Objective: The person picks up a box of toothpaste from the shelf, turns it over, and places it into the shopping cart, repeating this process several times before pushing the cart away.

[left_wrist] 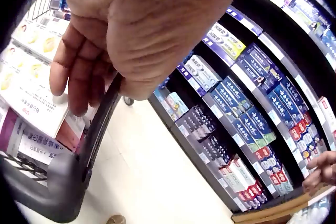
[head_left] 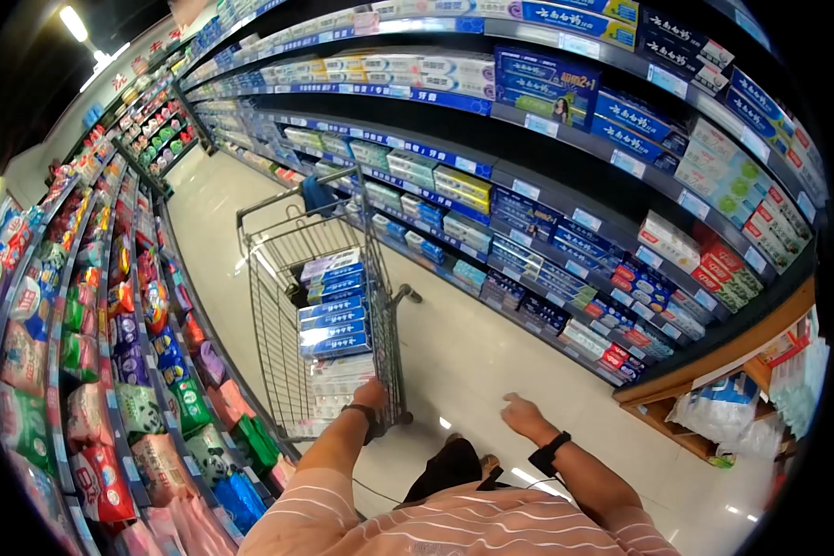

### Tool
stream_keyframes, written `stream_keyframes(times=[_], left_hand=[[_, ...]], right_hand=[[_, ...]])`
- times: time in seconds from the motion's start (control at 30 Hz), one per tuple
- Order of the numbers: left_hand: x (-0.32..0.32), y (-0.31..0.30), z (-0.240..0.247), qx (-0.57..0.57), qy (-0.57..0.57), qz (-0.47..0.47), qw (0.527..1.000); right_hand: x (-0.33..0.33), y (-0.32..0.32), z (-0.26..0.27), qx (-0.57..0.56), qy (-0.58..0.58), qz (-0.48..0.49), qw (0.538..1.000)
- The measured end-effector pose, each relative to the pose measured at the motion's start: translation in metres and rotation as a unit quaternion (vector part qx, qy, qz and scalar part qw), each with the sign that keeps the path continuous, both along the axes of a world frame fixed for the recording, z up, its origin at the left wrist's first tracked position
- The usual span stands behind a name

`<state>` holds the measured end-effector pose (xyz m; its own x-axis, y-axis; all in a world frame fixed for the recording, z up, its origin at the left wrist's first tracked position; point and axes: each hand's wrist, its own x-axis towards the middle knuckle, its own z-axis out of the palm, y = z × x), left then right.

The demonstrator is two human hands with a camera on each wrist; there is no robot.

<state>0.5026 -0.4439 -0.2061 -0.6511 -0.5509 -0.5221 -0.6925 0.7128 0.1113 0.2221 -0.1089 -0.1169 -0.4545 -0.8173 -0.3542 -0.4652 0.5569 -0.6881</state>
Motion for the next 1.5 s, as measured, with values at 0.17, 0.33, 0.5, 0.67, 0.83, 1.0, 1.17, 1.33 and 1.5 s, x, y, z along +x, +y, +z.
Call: stream_keyframes(times=[0.17,0.33,0.5,0.67,0.83,1.0,1.17,1.33,1.5], left_hand=[[-0.036,0.005,-0.029,0.004,0.002,0.044,0.999],[-0.068,0.007,-0.014,-0.022,-0.031,-0.203,0.978],[-0.071,0.024,0.069,0.100,0.171,0.134,0.971],[0.060,0.007,0.114,-0.256,0.308,0.314,0.861],[0.205,0.040,-0.010,0.049,0.216,0.648,0.728],[0.162,0.062,0.005,0.249,0.295,0.676,0.628],[0.156,0.065,-0.001,0.285,0.254,0.674,0.632],[0.142,0.076,-0.020,0.303,0.299,0.651,0.628],[0.098,0.080,-0.021,0.320,0.299,0.647,0.624]], right_hand=[[0.017,-0.063,-0.048,-0.073,-0.054,0.066,0.994],[0.035,-0.125,-0.035,0.007,-0.052,0.149,0.988],[0.048,-0.162,-0.059,0.039,-0.115,0.159,0.980],[0.060,-0.174,-0.071,0.031,-0.105,0.160,0.981],[0.054,-0.172,-0.081,0.103,-0.046,0.184,0.976],[0.033,-0.190,-0.113,0.142,-0.063,0.197,0.968],[0.024,-0.185,-0.087,0.123,-0.009,0.176,0.977],[-0.007,-0.172,-0.091,0.177,-0.078,0.114,0.974],[-0.041,-0.153,-0.092,0.092,-0.017,0.077,0.993]])
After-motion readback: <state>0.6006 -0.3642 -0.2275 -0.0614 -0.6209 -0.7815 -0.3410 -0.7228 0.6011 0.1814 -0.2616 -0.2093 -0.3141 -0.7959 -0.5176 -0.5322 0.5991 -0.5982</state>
